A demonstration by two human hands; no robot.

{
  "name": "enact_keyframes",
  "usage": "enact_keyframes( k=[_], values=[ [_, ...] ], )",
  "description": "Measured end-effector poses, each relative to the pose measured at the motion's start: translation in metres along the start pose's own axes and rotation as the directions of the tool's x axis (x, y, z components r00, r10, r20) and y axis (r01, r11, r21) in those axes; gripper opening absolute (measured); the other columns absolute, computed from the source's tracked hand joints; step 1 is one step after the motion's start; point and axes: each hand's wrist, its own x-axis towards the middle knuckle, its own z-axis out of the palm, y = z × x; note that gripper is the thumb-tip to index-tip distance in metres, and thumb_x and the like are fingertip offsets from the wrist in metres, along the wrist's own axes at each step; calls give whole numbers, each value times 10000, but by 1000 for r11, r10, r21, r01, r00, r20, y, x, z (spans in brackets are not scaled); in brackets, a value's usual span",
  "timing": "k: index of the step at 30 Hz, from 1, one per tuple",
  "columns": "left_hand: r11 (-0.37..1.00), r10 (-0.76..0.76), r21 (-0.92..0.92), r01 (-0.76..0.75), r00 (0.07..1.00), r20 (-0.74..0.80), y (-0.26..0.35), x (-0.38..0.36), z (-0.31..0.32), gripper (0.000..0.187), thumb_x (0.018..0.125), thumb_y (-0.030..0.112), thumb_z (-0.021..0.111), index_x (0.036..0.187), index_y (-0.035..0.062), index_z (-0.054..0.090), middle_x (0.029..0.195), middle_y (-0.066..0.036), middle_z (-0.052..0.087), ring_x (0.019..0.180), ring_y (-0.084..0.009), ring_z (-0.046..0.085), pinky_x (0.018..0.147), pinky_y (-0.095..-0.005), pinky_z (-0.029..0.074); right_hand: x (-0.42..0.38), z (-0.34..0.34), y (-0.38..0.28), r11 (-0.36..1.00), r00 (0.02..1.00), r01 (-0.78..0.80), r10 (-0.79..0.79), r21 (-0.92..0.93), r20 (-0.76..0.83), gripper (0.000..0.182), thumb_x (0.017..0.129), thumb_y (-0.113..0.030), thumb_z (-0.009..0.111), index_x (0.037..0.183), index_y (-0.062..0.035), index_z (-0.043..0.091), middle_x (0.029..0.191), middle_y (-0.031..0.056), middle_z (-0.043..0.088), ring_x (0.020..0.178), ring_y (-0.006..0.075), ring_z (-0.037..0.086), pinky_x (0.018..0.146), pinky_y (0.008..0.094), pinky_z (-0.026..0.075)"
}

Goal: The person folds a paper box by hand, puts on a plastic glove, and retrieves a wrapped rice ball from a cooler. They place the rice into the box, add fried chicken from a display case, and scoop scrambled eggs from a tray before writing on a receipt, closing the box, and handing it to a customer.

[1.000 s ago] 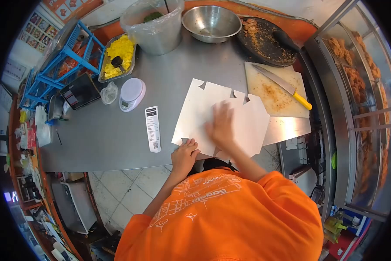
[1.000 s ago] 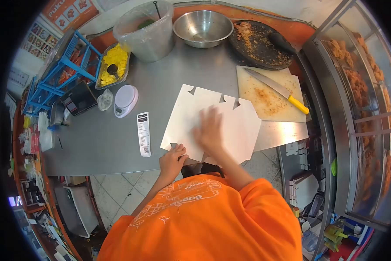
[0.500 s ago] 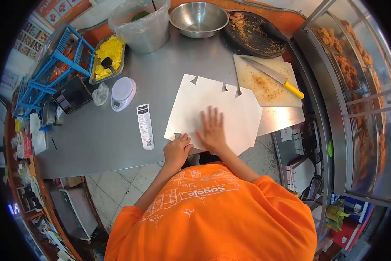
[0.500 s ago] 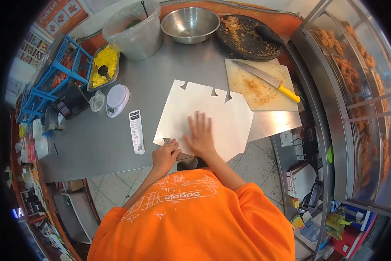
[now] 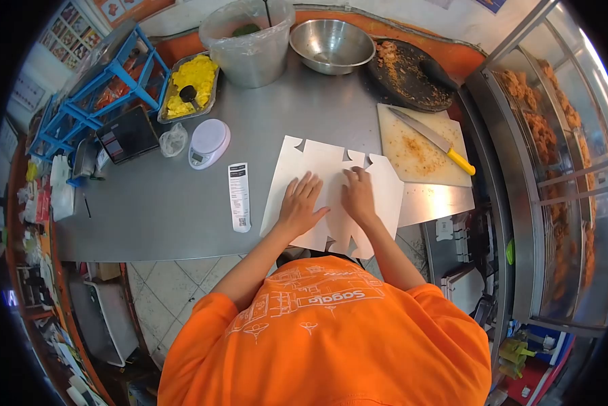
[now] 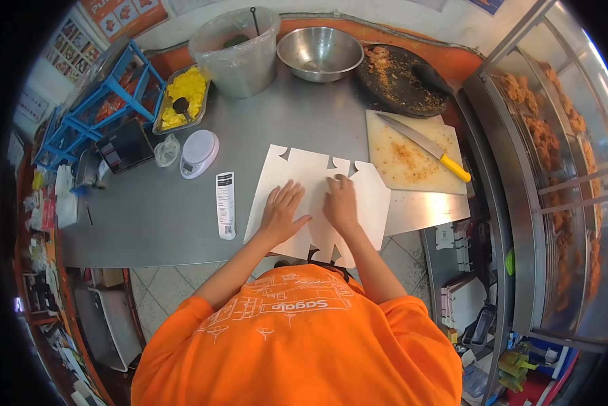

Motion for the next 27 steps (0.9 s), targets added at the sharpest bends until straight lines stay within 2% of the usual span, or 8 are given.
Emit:
enact_keyframes(
  k=[1,4,9,12,13,16,25,27],
  values=[
    [1000,-7,5,7,1000,-5,-1,-1,4,641,777,418,665,1261,25,516,1296,-160,506,1286,-279,403,1076,-431,265,8,13,-6,996,998,61,-60,71,-18,427,712,-10,616,1137,0,568,1133,181,533,1050,340,496,913,425,407],
    [982,-181,99,163,958,223,-6,-3,12,972,758,620,584,1429,3,245,1505,-162,193,1418,-264,111,1148,-450,50,20,32,-14,983,983,176,-173,52,-54,345,717,-19,618,1061,-35,620,1054,147,566,977,326,522,862,412,426],
    [978,-207,5,208,967,148,-11,-6,17,1023,727,627,609,1420,-30,239,1495,-169,224,1415,-257,134,1150,-456,51,31,35,-7,949,954,291,-278,119,-111,190,719,-44,631,906,-34,659,878,126,593,851,304,552,768,376,453],
    [978,-205,-11,209,966,155,-10,-6,15,1030,722,622,619,1416,-38,240,1494,-173,225,1415,-258,133,1150,-455,48,55,29,-3,987,983,61,-85,148,161,168,629,-128,687,739,-16,626,677,105,604,631,262,580,608,342,474],
    [978,-203,-5,207,965,165,-10,-6,14,1024,723,619,619,1417,-34,243,1494,-171,225,1416,-257,131,1151,-453,47,63,28,-1,987,983,61,-86,148,165,168,629,-128,687,739,-16,626,677,105,604,631,262,580,608,342,474],
    [977,-210,-1,214,961,178,-10,-6,13,1015,736,616,612,1413,-44,241,1497,-171,211,1416,-260,123,1151,-449,43,82,24,-1,995,881,-93,59,48,470,213,575,-185,727,703,-38,641,735,130,659,668,268,635,610,351,508],
    [973,-225,-13,230,962,153,-10,-7,17,988,743,617,590,1411,-33,261,1484,-159,251,1413,-244,141,1153,-433,37,91,22,-20,978,820,-117,193,-171,539,319,544,-291,743,731,-48,657,793,120,671,729,250,652,644,346,527],
    [973,-226,-17,231,963,148,-11,-8,17,988,743,623,583,1408,-34,265,1480,-160,259,1412,-244,147,1152,-434,40,92,22,-22,981,850,-104,174,-165,497,279,545,-254,735,666,-35,612,690,118,638,656,235,618,603,324,492]
  ],
)
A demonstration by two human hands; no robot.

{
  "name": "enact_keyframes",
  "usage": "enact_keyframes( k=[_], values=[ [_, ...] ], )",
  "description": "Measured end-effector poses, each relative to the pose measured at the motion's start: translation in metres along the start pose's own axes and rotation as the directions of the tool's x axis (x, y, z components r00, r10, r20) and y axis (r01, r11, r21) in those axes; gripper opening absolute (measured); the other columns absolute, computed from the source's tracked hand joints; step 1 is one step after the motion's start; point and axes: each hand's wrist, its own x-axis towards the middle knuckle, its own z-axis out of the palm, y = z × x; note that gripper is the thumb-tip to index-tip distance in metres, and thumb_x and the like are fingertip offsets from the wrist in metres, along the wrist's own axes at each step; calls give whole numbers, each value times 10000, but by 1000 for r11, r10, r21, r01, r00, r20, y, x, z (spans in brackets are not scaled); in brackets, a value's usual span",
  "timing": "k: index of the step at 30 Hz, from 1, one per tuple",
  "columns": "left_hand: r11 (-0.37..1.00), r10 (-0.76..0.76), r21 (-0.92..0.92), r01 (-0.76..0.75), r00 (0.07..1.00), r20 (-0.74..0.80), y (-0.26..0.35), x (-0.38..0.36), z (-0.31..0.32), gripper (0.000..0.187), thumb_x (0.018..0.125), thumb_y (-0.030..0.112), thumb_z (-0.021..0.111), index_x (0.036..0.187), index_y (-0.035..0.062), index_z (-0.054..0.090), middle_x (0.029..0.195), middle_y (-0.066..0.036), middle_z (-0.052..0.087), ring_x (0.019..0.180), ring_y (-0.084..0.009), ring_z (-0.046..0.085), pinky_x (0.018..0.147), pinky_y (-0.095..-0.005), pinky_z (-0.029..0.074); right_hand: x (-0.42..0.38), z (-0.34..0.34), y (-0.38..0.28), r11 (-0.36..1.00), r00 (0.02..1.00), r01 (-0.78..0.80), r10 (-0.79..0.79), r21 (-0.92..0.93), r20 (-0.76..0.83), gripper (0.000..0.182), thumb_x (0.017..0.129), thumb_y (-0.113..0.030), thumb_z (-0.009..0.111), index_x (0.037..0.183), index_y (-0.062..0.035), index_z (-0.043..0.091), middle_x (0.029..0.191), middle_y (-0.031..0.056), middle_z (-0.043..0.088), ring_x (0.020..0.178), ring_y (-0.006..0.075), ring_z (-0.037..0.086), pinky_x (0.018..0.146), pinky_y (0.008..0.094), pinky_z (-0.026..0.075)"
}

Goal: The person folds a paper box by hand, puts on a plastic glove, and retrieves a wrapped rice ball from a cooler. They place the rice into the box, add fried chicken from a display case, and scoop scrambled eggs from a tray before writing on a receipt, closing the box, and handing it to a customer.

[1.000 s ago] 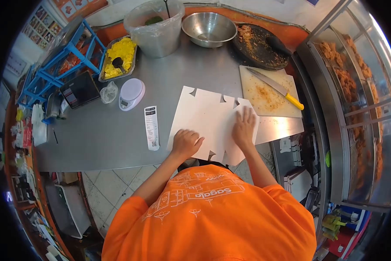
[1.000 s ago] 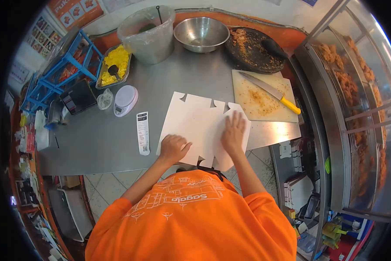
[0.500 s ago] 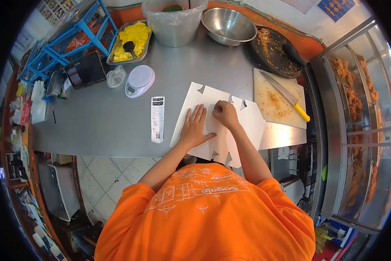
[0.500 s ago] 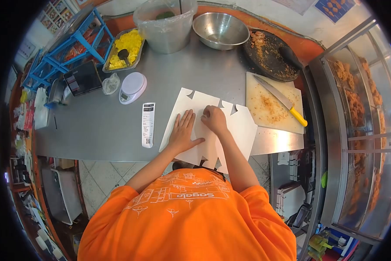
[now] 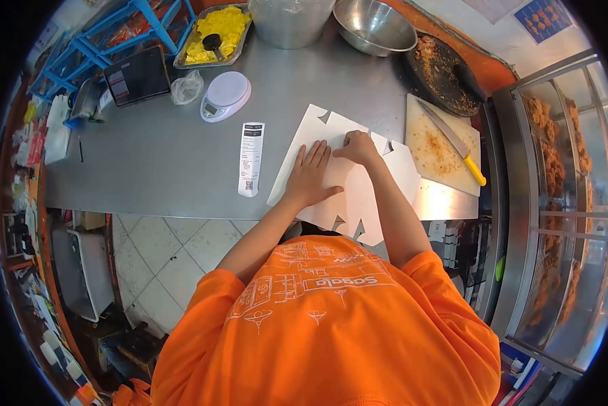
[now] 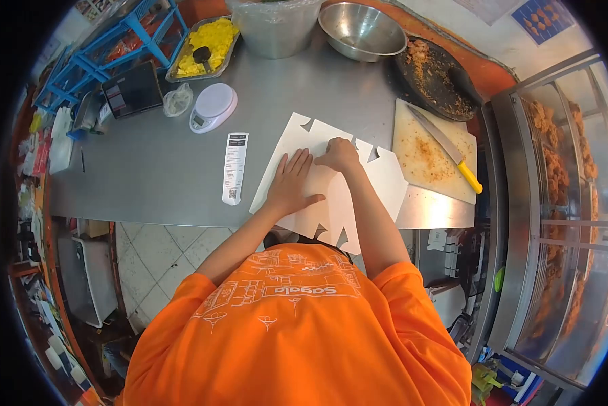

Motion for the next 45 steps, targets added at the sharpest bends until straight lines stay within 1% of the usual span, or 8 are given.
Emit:
enact_keyframes(
  k=[10,14,21,26,30,32,39,45],
  values=[
    [1000,14,-18,-15,999,-29,-1,0,1,979,736,621,593,1391,-43,296,1468,-171,283,1404,-247,180,1152,-435,51,6,-2,6,999,999,22,-20,-45,49,338,568,-268,782,727,-13,630,746,97,637,691,184,598,611,297,479],
    [999,16,-34,-18,999,-45,0,0,-2,974,737,608,609,1391,-42,295,1466,-176,286,1402,-252,186,1153,-437,58,-17,-14,35,673,989,85,-144,735,18,182,703,-153,672,804,-4,651,771,58,627,704,136,558,625,283,448],
    [949,-11,-313,-32,991,-136,-12,4,3,809,759,497,670,1339,5,392,1416,-181,367,1369,-258,271,1151,-437,115,-182,-57,143,813,929,-231,347,534,-127,239,719,-130,479,542,4,566,505,53,522,474,124,471,470,268,353],
    [438,-462,-893,99,877,-130,-21,-5,-30,403,815,196,674,1160,29,551,1042,-120,650,1141,-278,540,1038,-412,344,-265,-56,226,864,853,-502,491,-21,-176,371,809,-252,531,543,-1,597,556,151,604,600,324,631,601,390,487],
    [563,-574,-635,530,803,161,-27,-34,-60,200,816,179,666,940,24,636,869,-94,670,1015,-293,597,988,-438,377,-246,-35,196,891,636,-455,334,12,-695,287,833,-203,571,660,22,619,624,188,603,700,372,628,671,434,484],
    [968,-89,-252,-5,927,-363,-32,-54,-49,160,810,185,667,767,32,644,885,-105,661,1045,-308,571,990,-445,377,-212,-40,127,879,642,-468,411,93,-647,292,834,-184,613,659,50,602,627,208,590,669,382,607,796,428,479],
    [950,-21,-310,-41,981,-194,-14,-99,-18,354,744,131,696,1060,-2,612,1174,-158,577,1170,-338,499,1005,-404,395,-100,69,-26,805,779,593,-574,0,-251,571,901,-321,520,1362,-9,388,1406,209,382,1354,319,286,1122,439,189],
    [952,-37,-304,-26,979,-202,-15,-102,-18,306,752,162,710,1004,0,651,1138,-138,621,1170,-279,528,1020,-390,392,20,63,-33,786,721,591,-616,-183,-316,610,879,-314,526,1359,29,369,1408,195,388,1332,302,326,1101,426,231]
  ],
)
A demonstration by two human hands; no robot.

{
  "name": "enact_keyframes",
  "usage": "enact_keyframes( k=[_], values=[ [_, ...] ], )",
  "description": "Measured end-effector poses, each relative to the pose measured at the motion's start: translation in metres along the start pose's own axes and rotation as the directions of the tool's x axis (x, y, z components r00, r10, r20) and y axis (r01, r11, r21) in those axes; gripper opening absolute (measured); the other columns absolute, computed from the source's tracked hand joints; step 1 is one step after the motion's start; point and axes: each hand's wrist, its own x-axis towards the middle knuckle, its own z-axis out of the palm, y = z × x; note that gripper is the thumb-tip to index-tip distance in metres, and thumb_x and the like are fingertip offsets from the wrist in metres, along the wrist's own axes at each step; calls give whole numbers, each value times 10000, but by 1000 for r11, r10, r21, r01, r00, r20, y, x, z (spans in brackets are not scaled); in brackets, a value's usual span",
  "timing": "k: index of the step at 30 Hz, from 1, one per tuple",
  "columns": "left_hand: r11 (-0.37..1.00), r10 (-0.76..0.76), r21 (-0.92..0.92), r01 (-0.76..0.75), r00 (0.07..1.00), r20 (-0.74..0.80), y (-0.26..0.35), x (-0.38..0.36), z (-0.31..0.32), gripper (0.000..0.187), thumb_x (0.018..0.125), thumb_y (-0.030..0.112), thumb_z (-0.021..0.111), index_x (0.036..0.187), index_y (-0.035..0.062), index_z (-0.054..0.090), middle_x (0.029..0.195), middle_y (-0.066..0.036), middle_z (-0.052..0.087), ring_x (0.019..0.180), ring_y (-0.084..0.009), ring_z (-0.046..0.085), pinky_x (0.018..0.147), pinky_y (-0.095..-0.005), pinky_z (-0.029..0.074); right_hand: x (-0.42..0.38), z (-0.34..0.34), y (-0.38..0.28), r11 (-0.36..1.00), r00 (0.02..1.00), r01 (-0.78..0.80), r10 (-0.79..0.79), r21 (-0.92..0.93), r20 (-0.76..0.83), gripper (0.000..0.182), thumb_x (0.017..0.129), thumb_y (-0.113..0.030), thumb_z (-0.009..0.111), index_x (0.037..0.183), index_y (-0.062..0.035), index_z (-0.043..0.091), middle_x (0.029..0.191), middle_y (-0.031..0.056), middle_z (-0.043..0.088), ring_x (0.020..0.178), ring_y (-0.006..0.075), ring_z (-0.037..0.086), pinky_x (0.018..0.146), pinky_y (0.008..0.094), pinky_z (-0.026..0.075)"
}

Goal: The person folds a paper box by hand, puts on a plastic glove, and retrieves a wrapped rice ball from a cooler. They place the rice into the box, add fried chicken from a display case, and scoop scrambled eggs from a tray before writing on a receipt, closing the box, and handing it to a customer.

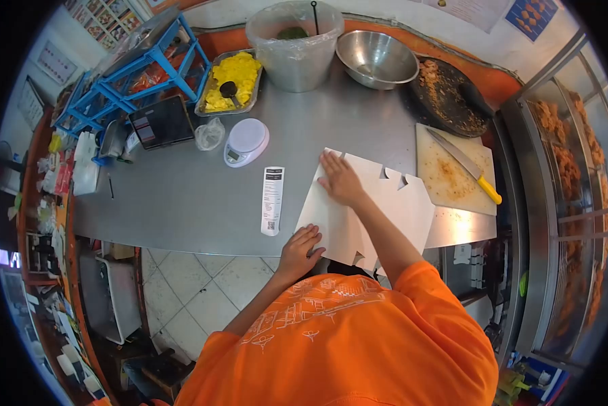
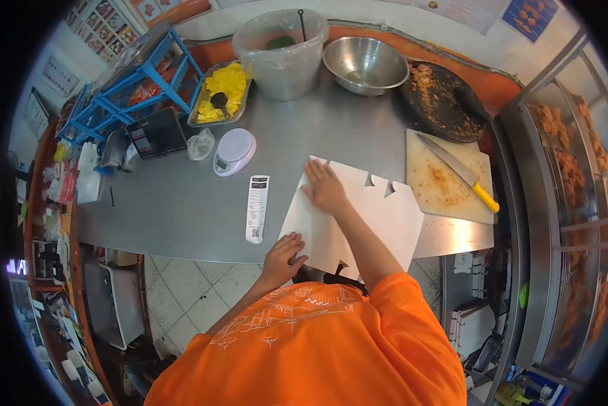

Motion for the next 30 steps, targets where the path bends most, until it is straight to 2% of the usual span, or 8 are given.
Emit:
enact_keyframes(
  k=[3,5,7,12,16,19,23,30],
  values=[
    [1000,3,27,-3,1000,2,-3,1,0,341,756,204,730,1011,-10,656,1153,-146,622,1180,-274,528,1012,-390,402,-9,5,-13,995,998,48,-44,-91,46,616,883,-305,517,1370,32,347,1422,202,362,1334,307,321,1110,422,214],
    [999,-45,-26,46,998,35,-3,2,-1,340,752,209,734,1007,-4,663,1174,-147,612,1175,-278,531,1007,-390,410,-41,-9,-51,984,908,171,-175,45,381,597,900,-281,480,1388,25,325,1450,194,324,1357,298,293,1121,415,205],
    [998,-45,-30,46,998,52,-4,4,-2,334,745,210,738,998,2,670,1167,-149,616,1163,-276,541,1000,-391,418,-51,-7,-42,944,889,289,-327,159,321,574,899,-241,483,1388,20,331,1447,193,331,1357,294,297,1121,409,215],
    [1000,-13,2,13,999,-31,-3,0,1,309,757,211,723,998,23,682,1131,-119,642,1136,-238,565,1000,-372,420,18,-3,4,989,983,141,-145,41,113,485,851,-149,544,1300,11,450,1391,165,419,1297,283,388,1076,386,313],
    [1000,-24,-6,24,999,-32,0,2,-1,311,750,214,728,994,27,686,1123,-113,647,1132,-230,568,999,-362,423,47,-28,10,987,945,-62,10,150,328,402,737,-121,637,1122,-19,585,1311,138,508,1173,280,512,951,380,451],
    [1000,-22,-3,22,999,-35,-2,1,-2,310,748,214,729,993,28,686,1124,-111,647,1132,-228,569,997,-356,424,50,-24,9,991,960,-25,-12,130,281,375,676,-144,664,1030,-26,616,1285,112,533,1092,289,562,886,391,489],
    [1000,-16,-10,15,999,-44,-2,2,0,308,749,210,726,994,28,686,1130,-111,644,1133,-229,568,996,-354,424,42,-27,2,994,983,5,-25,111,180,402,640,-158,679,1013,-20,625,1249,96,563,1065,301,571,880,390,489],
    [998,-49,-44,48,998,-25,-3,1,-1,334,733,200,743,1021,40,687,1147,-123,636,1147,-251,558,999,-360,421,50,-35,1,987,944,-82,32,140,327,441,695,-107,636,1114,21,582,1260,184,532,1135,329,519,924,397,447]
  ],
)
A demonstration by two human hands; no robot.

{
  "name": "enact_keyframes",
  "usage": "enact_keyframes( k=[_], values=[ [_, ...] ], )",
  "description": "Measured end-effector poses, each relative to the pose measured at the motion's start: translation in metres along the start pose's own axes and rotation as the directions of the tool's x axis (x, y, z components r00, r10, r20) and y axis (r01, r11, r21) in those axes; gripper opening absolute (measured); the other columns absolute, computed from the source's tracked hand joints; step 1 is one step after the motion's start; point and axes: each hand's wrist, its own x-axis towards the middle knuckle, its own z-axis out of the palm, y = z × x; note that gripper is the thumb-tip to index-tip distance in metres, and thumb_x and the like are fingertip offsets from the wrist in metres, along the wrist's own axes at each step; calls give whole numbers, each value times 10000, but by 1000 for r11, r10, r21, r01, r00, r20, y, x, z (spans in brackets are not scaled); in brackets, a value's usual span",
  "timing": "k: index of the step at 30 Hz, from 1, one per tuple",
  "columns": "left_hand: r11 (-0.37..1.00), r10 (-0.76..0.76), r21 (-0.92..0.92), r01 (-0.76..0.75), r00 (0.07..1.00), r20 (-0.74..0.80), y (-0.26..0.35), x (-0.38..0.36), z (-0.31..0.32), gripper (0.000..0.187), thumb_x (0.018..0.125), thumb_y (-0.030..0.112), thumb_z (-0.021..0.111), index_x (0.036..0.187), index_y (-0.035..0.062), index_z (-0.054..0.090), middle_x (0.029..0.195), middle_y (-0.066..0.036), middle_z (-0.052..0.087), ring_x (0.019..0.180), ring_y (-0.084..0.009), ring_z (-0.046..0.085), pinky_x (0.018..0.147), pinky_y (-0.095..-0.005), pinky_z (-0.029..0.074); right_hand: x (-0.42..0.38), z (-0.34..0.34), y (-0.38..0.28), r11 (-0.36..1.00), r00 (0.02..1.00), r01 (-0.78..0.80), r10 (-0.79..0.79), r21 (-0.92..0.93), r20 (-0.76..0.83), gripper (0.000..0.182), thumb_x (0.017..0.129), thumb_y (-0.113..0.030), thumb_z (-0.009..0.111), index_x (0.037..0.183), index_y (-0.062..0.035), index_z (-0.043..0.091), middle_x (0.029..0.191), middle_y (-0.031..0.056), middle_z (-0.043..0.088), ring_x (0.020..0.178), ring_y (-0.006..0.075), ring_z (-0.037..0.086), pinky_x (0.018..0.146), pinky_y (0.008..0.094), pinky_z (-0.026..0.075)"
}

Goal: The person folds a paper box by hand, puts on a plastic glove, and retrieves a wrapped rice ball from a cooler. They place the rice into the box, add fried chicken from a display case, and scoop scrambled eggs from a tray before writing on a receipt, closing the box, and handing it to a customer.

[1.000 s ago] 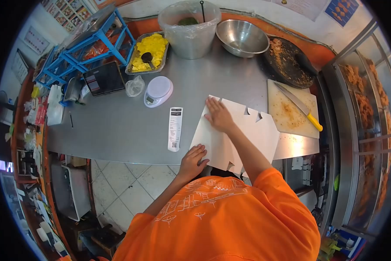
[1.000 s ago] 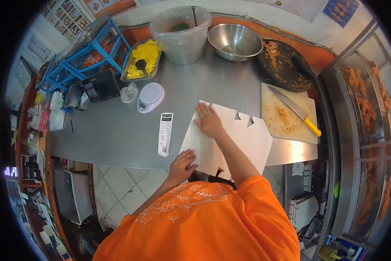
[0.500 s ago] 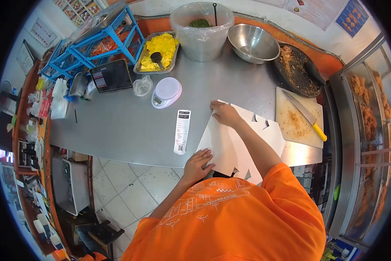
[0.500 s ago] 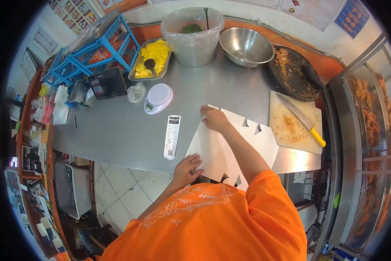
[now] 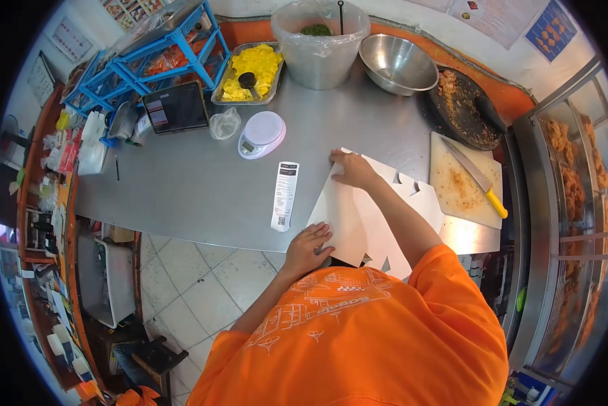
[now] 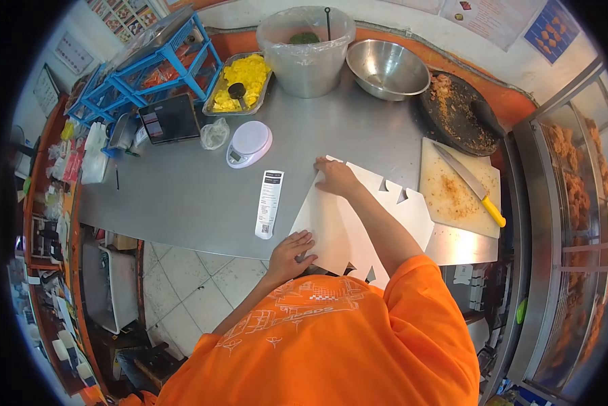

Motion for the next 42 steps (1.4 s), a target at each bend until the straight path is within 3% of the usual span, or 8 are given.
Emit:
enact_keyframes(
  k=[2,4,7,16,19,29,34,42],
  values=[
    [1000,-5,-3,5,1000,10,1,-2,1,334,734,202,742,1022,41,687,1147,-123,635,1149,-252,556,999,-361,421,-3,8,0,995,991,-91,87,34,103,435,720,-83,613,1140,21,573,1270,193,524,1168,330,499,953,393,431],
    [1000,5,3,-5,1000,11,-1,3,-1,335,736,205,742,1022,41,686,1147,-123,635,1151,-253,554,998,-362,422,-17,47,2,987,956,156,-162,-45,-244,444,767,-95,563,1200,-5,525,1313,184,492,1195,331,479,980,405,409],
    [1000,15,-1,-15,1000,15,-2,3,-1,339,737,205,740,1023,34,684,1145,-127,635,1155,-254,551,1001,-362,419,-71,72,-40,904,905,423,-424,-54,-15,504,890,-195,499,1350,-8,411,1413,173,390,1314,298,363,1113,424,232],
    [999,22,27,-22,1000,-1,0,1,2,313,722,185,747,980,20,684,1133,-127,642,1147,-252,559,995,-376,423,-39,26,24,922,966,127,-198,-365,-164,610,913,-354,470,1394,-5,334,1447,175,339,1350,281,306,1121,434,197],
    [999,40,31,-39,999,-20,-3,0,4,305,735,196,733,975,16,683,1125,-125,644,1134,-240,568,1001,-375,417,-66,41,-19,934,961,271,-252,-231,110,671,920,-403,450,1402,34,286,1463,207,288,1363,301,277,1123,418,197],
    [998,37,54,-35,999,-34,0,-2,5,287,721,175,747,952,15,693,1107,-138,650,1101,-268,588,987,-383,428,-12,36,19,946,955,-46,-53,-321,-293,674,920,-420,439,1379,55,304,1459,207,296,1366,305,266,1129,413,186],
    [995,65,72,-62,997,-42,-3,1,7,294,712,179,756,947,13,692,1091,-148,654,1085,-281,596,977,-384,435,-61,63,-17,918,939,332,-343,-217,-14,653,906,-372,480,1409,-1,290,1477,154,290,1377,283,252,1126,450,189],
    [995,76,72,-75,997,-7,-8,-3,10,319,695,177,775,956,15,688,1100,-155,649,1119,-285,575,982,-399,424,-44,58,7,938,906,-247,136,-241,-401,680,884,-420,484,1396,-2,325,1477,174,284,1387,278,226,1131,476,125]
  ],
)
